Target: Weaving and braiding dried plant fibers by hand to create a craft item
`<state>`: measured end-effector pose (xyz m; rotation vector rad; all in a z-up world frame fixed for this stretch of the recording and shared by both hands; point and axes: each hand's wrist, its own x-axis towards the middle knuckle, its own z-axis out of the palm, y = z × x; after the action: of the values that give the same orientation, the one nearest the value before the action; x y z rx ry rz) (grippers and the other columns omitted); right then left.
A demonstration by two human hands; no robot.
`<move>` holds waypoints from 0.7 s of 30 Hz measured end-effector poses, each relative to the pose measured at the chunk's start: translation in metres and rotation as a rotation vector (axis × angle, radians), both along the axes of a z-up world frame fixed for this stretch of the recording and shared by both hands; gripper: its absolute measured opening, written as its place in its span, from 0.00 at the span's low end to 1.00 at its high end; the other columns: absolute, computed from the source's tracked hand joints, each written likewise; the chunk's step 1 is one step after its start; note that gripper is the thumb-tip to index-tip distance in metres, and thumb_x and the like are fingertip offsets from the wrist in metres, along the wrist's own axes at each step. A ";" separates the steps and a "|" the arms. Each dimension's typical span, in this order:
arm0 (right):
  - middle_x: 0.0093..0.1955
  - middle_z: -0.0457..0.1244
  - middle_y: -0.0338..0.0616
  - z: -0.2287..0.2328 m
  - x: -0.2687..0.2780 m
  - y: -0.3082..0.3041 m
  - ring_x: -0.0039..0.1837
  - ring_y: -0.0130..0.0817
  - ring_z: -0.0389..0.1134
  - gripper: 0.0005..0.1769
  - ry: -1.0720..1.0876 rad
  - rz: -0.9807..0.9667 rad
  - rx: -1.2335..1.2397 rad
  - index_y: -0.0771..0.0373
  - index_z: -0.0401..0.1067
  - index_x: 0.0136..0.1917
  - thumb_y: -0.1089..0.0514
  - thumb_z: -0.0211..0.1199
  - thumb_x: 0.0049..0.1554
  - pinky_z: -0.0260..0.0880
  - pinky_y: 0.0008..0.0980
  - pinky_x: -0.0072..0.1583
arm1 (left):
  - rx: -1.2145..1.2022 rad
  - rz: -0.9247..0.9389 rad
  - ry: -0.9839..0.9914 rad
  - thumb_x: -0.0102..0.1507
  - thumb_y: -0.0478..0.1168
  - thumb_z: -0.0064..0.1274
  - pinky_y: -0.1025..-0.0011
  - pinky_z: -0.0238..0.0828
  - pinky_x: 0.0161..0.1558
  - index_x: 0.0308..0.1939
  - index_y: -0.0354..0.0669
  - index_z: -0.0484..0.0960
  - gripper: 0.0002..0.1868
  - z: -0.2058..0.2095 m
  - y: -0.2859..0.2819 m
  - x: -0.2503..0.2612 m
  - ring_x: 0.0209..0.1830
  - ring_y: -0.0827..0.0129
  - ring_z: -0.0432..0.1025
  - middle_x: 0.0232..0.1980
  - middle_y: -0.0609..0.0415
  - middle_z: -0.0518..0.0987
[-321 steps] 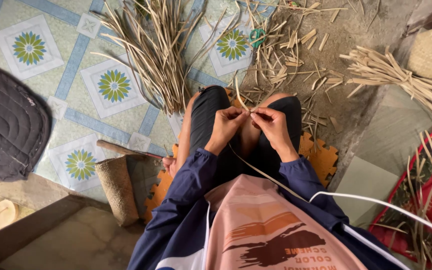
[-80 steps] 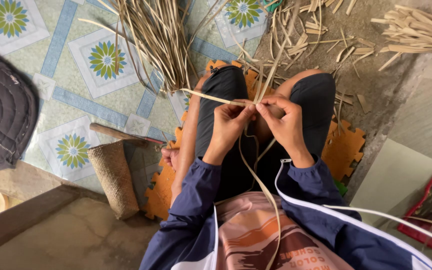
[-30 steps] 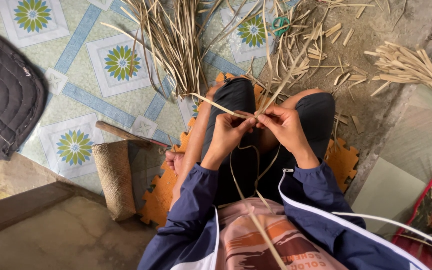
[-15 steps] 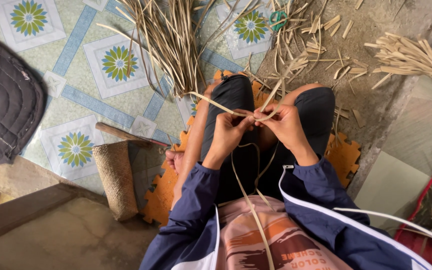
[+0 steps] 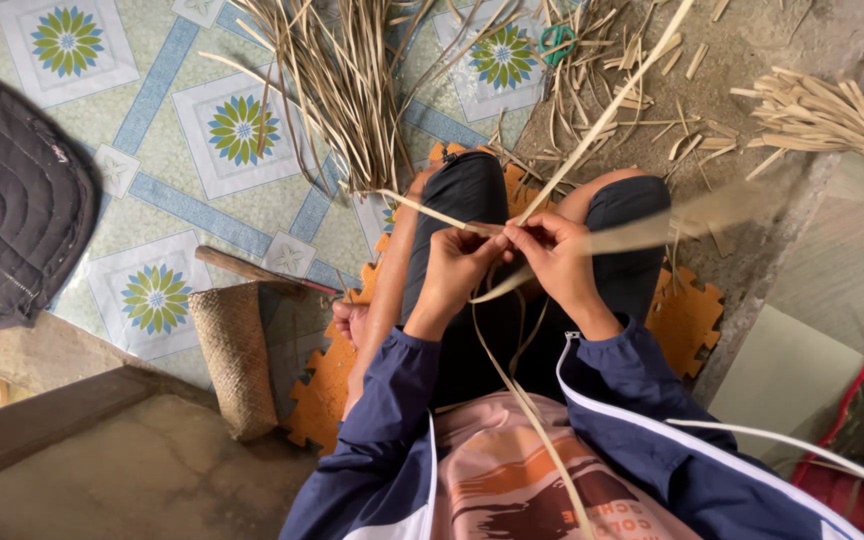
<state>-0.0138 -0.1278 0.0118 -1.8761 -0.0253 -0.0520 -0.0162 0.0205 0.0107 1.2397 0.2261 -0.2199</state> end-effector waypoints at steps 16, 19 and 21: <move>0.48 0.71 0.52 0.014 0.016 -0.014 0.53 0.38 0.72 0.11 -0.033 0.168 0.008 0.65 0.82 0.48 0.63 0.79 0.51 0.72 0.36 0.56 | 0.447 -0.154 -0.123 0.51 0.33 0.65 0.73 0.75 0.33 0.33 0.42 0.89 0.07 -0.010 0.005 0.012 0.26 0.69 0.79 0.23 0.54 0.82; 0.47 0.71 0.50 0.012 0.023 -0.016 0.51 0.36 0.73 0.07 -0.050 0.195 0.000 0.65 0.82 0.46 0.63 0.76 0.54 0.71 0.33 0.55 | 0.301 -0.173 -0.107 0.56 0.32 0.64 0.79 0.73 0.33 0.37 0.42 0.90 0.06 -0.013 0.004 0.009 0.27 0.75 0.78 0.23 0.54 0.82; 0.46 0.70 0.51 0.009 0.027 -0.016 0.51 0.39 0.73 0.06 -0.055 0.224 0.006 0.68 0.81 0.45 0.63 0.75 0.56 0.72 0.37 0.55 | 0.247 -0.170 -0.084 0.56 0.32 0.65 0.80 0.73 0.34 0.38 0.40 0.89 0.07 -0.011 0.005 0.007 0.26 0.75 0.77 0.23 0.55 0.82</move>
<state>0.0136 -0.1438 0.0207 -1.8551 -0.2728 0.0501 -0.0094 0.0257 -0.0007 1.5124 0.0761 -0.2921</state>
